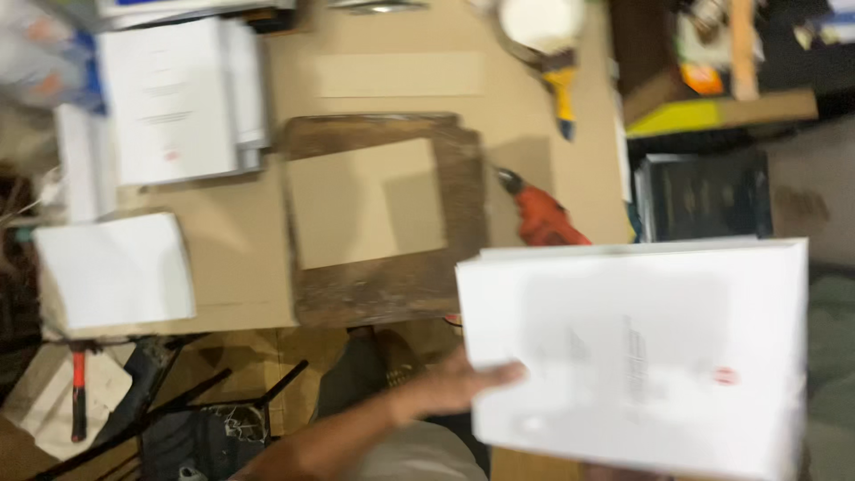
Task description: The person aligns a stack of paper with cardboard sheets in a frame and uses a drill to create holes through the stack.
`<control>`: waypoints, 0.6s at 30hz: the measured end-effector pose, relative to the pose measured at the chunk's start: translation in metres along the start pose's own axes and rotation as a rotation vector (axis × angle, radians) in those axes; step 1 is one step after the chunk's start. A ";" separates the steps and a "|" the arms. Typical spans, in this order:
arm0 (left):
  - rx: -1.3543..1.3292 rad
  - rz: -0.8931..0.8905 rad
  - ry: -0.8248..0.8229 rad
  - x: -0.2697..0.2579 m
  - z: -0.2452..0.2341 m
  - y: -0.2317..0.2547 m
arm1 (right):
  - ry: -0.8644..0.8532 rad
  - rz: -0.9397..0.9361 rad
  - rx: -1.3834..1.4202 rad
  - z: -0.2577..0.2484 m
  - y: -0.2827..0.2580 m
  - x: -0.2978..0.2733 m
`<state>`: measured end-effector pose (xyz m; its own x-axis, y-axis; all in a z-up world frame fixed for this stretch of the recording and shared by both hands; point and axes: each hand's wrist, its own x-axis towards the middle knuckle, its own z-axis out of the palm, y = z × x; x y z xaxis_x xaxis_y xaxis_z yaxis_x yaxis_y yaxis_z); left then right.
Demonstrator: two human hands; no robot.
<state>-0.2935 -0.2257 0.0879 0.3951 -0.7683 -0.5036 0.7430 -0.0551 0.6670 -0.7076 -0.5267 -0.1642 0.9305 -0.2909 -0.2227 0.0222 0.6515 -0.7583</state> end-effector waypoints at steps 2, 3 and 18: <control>0.235 0.065 0.141 -0.029 -0.059 0.033 | -0.140 0.116 0.306 0.032 -0.011 0.090; 0.221 0.083 0.153 -0.045 -0.078 0.059 | -0.204 0.180 0.459 0.066 0.016 0.124; 0.388 0.189 0.729 -0.052 -0.267 0.100 | 0.295 0.133 -0.899 0.450 0.012 0.388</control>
<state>-0.0953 -0.0213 0.0345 0.8423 -0.1907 -0.5041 0.4440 -0.2848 0.8496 -0.1813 -0.3167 0.0163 0.7730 -0.4981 -0.3928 -0.4803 -0.0551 -0.8754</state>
